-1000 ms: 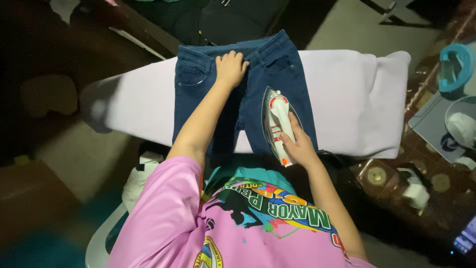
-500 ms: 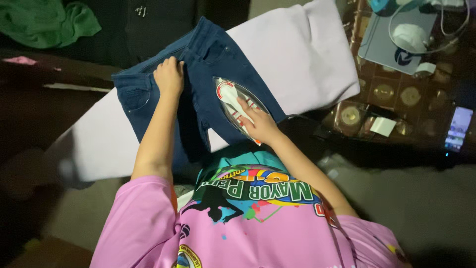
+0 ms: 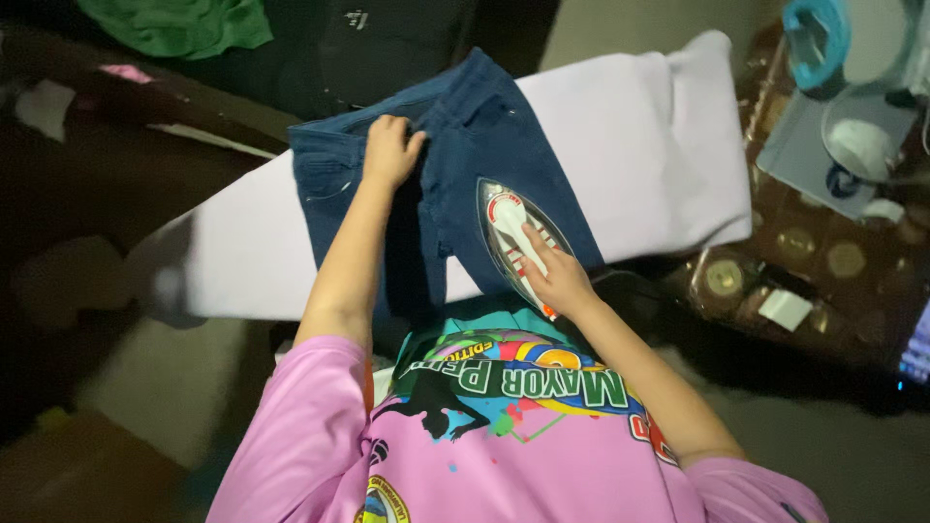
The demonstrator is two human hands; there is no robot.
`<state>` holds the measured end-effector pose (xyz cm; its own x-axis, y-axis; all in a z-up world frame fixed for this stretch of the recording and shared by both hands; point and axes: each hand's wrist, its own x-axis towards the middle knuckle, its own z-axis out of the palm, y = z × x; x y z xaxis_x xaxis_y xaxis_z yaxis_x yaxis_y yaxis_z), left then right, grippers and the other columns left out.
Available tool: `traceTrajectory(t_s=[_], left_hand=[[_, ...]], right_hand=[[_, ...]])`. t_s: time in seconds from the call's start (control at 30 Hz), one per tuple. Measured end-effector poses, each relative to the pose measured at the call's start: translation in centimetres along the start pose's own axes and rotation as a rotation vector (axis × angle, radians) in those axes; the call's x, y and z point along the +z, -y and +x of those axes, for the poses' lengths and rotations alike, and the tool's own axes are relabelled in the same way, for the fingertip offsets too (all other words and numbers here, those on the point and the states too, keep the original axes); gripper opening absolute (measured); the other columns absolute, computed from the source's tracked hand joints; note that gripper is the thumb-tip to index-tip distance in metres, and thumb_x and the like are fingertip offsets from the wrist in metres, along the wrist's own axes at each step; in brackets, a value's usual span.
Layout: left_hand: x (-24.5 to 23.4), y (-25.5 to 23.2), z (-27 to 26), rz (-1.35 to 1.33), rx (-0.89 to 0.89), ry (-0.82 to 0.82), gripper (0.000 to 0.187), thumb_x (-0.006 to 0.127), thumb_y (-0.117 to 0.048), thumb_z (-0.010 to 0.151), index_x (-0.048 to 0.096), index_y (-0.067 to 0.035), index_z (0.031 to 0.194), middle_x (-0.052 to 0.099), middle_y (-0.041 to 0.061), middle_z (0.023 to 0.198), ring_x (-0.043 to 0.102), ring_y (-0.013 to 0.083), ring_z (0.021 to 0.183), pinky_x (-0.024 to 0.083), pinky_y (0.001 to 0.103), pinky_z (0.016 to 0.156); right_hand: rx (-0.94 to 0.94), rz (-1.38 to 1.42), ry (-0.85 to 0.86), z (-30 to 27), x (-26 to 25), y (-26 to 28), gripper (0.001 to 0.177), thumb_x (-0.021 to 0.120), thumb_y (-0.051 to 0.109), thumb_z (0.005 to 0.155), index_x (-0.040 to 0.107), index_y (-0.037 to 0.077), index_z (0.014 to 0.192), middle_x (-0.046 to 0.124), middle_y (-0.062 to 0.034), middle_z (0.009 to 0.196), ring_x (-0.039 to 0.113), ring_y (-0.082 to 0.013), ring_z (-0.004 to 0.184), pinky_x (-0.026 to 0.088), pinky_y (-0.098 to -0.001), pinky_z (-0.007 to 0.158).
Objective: The person irons a pair of blue jeans on an ironing board. They smooth the fabric with their hands, use a white iron to press the waistband and legs, and flip the garment to iron the reverse side.
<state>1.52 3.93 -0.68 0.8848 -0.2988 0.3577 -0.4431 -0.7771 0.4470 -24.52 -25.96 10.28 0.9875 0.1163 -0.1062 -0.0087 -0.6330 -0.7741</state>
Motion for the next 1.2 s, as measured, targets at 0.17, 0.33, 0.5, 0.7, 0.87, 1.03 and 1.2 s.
traceTrajectory(t_s=[0.17,0.33,0.5,0.7,0.87,1.03,1.2], left_hand=[[0.2,0.8,0.2,-0.130,-0.174,0.121,0.022,0.073,-0.026,0.092,0.071,-0.005,0.097,0.069,0.018,0.093,0.064,0.0406,0.095,0.050,0.049,0.085],[1.2,2.6,0.4,-0.246,-0.272,0.115,0.021,0.070,-0.026,0.094,0.072,-0.005,0.098,0.071,0.018,0.091,0.066,0.0389,0.091,0.051,0.048,0.080],[1.5,3.6,0.6,-0.206,-0.226,0.185,0.025,0.067,-0.025,0.099,0.073,-0.002,0.089,0.069,0.019,0.089,0.065,0.0389,0.092,0.051,0.048,0.085],[1.2,2.9,0.1,-0.240,-0.223,0.138,0.022,0.071,-0.026,0.090,0.076,-0.004,0.091,0.072,0.015,0.088,0.067,0.0351,0.090,0.052,0.047,0.083],[1.6,3.1,0.1,-0.205,-0.227,0.133,0.021,0.072,-0.025,0.091,0.077,-0.005,0.092,0.073,0.014,0.089,0.067,0.0348,0.092,0.051,0.047,0.084],[1.6,3.1,0.1,-0.211,-0.246,0.143,0.021,0.073,-0.026,0.091,0.077,-0.005,0.092,0.072,0.014,0.089,0.067,0.0338,0.091,0.052,0.045,0.084],[1.5,2.8,0.1,-0.195,-0.237,0.114,0.019,0.074,-0.025,0.089,0.078,-0.007,0.091,0.071,0.014,0.087,0.067,0.0346,0.090,0.052,0.046,0.082]], right_hand=[[-0.064,-0.008,0.019,4.3,1.1,0.5,0.061,0.059,0.028,0.100,0.041,0.018,0.158,0.070,-0.0252,0.090,0.071,-0.0416,0.085,0.055,-0.0458,0.077],[-0.148,-0.012,-0.025,9.1,2.8,1.7,0.058,0.060,0.026,0.101,0.044,0.024,0.157,0.071,-0.0246,0.094,0.072,-0.0424,0.088,0.056,-0.0462,0.079],[-0.212,0.028,-0.026,10.8,3.2,2.3,0.061,0.062,0.024,0.100,0.042,0.026,0.158,0.071,-0.0274,0.107,0.070,-0.0453,0.099,0.055,-0.0470,0.087],[0.029,0.089,0.137,7.7,2.4,1.8,0.063,0.060,0.024,0.098,0.039,0.030,0.157,0.069,-0.0271,0.123,0.070,-0.0422,0.109,0.054,-0.0448,0.095],[0.016,0.040,0.122,1.8,1.3,0.9,0.061,0.062,0.023,0.097,0.042,0.026,0.155,0.070,-0.0280,0.121,0.068,-0.0442,0.111,0.055,-0.0463,0.095],[0.009,0.064,0.047,-1.1,1.5,0.7,0.058,0.062,0.023,0.097,0.046,0.020,0.153,0.072,-0.0270,0.115,0.070,-0.0436,0.110,0.056,-0.0460,0.092],[0.018,0.038,0.018,0.8,2.7,1.3,0.058,0.063,0.024,0.097,0.047,0.023,0.153,0.072,-0.0271,0.114,0.070,-0.0440,0.109,0.055,-0.0453,0.092]])
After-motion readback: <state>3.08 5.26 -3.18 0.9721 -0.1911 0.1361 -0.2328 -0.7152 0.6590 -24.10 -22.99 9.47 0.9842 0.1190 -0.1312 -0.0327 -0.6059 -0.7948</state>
